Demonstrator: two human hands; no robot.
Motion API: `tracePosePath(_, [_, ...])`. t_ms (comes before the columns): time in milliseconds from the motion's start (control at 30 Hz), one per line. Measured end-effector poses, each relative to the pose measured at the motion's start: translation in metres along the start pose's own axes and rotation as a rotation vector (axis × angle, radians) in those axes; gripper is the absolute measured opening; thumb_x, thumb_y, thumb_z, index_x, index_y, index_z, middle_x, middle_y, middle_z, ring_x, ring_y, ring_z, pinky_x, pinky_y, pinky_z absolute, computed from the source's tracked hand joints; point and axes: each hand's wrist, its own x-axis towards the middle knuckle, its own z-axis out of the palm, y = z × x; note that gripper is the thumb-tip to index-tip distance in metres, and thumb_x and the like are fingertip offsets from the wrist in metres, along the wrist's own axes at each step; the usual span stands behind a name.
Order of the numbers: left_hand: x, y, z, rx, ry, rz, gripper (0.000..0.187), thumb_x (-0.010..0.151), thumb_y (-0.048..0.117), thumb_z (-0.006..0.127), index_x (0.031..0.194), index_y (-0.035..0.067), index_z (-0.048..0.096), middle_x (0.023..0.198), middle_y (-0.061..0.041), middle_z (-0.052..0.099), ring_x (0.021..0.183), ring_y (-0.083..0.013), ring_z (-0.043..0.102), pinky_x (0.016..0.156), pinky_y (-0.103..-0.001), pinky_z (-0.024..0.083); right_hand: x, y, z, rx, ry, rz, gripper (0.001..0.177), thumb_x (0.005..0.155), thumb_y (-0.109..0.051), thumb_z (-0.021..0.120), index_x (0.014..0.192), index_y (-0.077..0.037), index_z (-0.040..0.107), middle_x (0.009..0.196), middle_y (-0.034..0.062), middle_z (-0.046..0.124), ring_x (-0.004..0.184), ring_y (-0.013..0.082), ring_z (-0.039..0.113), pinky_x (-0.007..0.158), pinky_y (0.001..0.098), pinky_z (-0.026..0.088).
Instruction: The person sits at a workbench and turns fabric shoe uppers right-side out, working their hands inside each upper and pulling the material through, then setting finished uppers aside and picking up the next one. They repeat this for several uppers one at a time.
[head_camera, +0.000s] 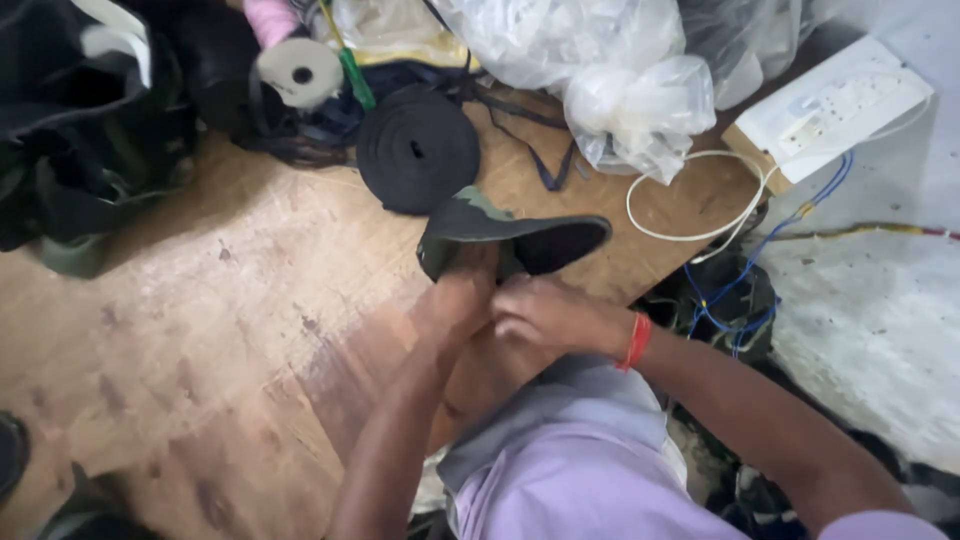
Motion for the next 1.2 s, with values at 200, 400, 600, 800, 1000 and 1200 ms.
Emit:
tracePosePath(200, [0.0,-0.015,-0.008,-0.014,-0.3,-0.139,0.066,0.095,0.043,0.063,0.145,0.003,0.049,0.122,-0.03,0.066,0.109,-0.0461,0.066,0.096,-0.052,0.052,0.007,0.072,-0.005,-0.305,0.423,-0.131,0.043,0.09,-0.013,0.057,0.132,-0.002,0.063,0.133,0.0209,0.064,0.12,0.0362,0.062,0.104,0.0422,0.049])
tracePosePath(400, [0.014,-0.014,-0.015,-0.121,-0.195,0.025,0.07,0.086,0.036,0.071,0.141,-0.002,0.05,0.117,-0.033,0.066,0.105,-0.0478,0.066,0.092,-0.052,0.052,0.021,0.088,0.022,-0.412,0.13,0.067,0.036,0.091,-0.017,0.058,0.124,-0.009,0.066,0.135,0.0177,0.064,0.127,0.0358,0.061,0.11,0.0432,0.047])
tracePosePath(600, [0.007,-0.035,0.016,-0.205,-0.167,-0.007,0.041,0.091,0.02,0.063,0.128,0.001,0.063,0.122,-0.027,0.068,0.115,-0.0444,0.063,0.101,-0.049,0.048,0.026,0.1,0.026,-0.215,0.392,0.012,0.045,0.099,-0.007,0.05,0.143,-0.001,0.057,0.134,0.027,0.062,0.119,0.0432,0.061,0.109,0.0517,0.043])
tracePosePath(800, [0.01,-0.049,0.022,-0.179,-0.129,-0.051,0.036,0.096,0.011,0.056,0.13,0.0,0.063,0.134,-0.03,0.06,0.129,-0.0459,0.053,0.11,-0.047,0.042,0.03,0.072,0.009,-0.123,0.453,0.057,0.048,0.089,-0.012,0.058,0.136,-0.001,0.058,0.138,0.0296,0.058,0.129,0.0473,0.05,0.113,0.0529,0.037])
tracePosePath(1000, [0.003,-0.056,0.032,-0.108,-0.03,-0.049,0.051,0.088,0.012,0.062,0.137,-0.001,0.056,0.139,-0.032,0.055,0.134,-0.0455,0.048,0.115,-0.047,0.037,0.032,0.097,0.03,-0.299,0.356,-0.022,0.055,0.091,-0.01,0.06,0.146,-0.012,0.059,0.15,0.0125,0.057,0.145,0.0317,0.05,0.125,0.0673,0.017])
tracePosePath(1200, [0.0,-0.055,0.031,-0.094,-0.04,-0.028,0.051,0.094,0.019,0.057,0.14,-0.003,0.051,0.14,-0.034,0.056,0.132,-0.0476,0.052,0.113,-0.051,0.042,0.04,0.046,-0.001,-0.159,0.47,0.147,0.072,0.076,-0.039,0.075,0.137,-0.006,0.056,0.141,0.0205,0.053,0.131,0.0393,0.047,0.105,0.0585,0.032])
